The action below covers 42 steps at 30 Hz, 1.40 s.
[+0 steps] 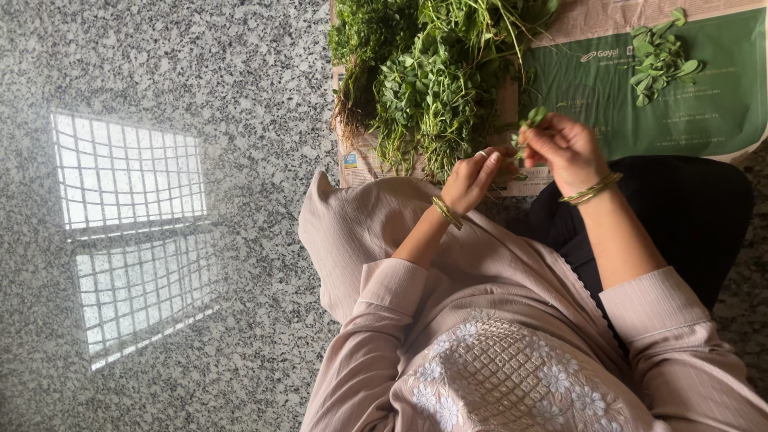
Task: The person sits on the floor and sorts through a pile of green leafy vegetables spread on a newspaper. They pick up bunches, separate leaves from stems, and place the sorted parts into a yellow plastic bag.
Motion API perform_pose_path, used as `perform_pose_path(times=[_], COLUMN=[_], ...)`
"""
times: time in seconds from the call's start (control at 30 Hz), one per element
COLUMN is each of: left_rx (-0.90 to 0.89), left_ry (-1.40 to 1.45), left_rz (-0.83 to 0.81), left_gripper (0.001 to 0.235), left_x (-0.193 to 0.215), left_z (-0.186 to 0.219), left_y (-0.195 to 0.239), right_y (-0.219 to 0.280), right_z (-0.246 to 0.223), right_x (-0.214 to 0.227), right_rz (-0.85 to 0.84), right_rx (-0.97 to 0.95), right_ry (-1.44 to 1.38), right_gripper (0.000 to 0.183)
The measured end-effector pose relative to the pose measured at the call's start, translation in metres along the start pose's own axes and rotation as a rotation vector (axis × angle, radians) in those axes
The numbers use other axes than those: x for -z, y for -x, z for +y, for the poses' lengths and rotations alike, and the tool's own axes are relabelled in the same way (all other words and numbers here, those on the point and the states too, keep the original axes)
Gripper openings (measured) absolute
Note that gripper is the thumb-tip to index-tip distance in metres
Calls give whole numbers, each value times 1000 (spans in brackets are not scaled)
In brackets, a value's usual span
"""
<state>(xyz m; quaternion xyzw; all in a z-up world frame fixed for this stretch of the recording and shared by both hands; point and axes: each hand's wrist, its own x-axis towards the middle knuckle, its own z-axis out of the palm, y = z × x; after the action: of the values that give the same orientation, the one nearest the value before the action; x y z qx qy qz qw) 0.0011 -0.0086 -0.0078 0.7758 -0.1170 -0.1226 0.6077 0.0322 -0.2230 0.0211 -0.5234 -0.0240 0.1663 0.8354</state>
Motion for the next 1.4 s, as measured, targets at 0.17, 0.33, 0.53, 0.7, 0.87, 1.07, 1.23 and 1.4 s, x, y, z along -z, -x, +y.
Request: perform_pose_path(times=[0.17,0.33,0.53,0.7,0.87,1.07,1.23,1.4], left_rx=[135,26,5,-25,-74,-49,-82,-85], left_ry=[180,134,371,586,624,397,152,94], left_rz=[-5,84,38,39,121,115,72,24], left_gripper=[27,23,18,14,12,16,14,18], left_x=[-10,-2,-10,-7,-5,2,3,5], left_z=[-9,-8,-15,-29,-22,-3,4,14], left_y=[-6,-7,-5,1,-3,4,4,3], right_y=[-2,1,-1,-6,-2,-7,-3,-1], right_z=[17,19,24,-6,0,18,9,-2], right_x=[-9,-8,-2,32,24,12,11,14], right_rz=[17,120,257,386,238,-62,-7,107], right_rx=[13,-41,-196,137,-76,-293,-304,-130], right_ry=[260,347,-244,-87,35,-167,-332,-311], right_gripper=[11,8,13,16,6,18,24,13])
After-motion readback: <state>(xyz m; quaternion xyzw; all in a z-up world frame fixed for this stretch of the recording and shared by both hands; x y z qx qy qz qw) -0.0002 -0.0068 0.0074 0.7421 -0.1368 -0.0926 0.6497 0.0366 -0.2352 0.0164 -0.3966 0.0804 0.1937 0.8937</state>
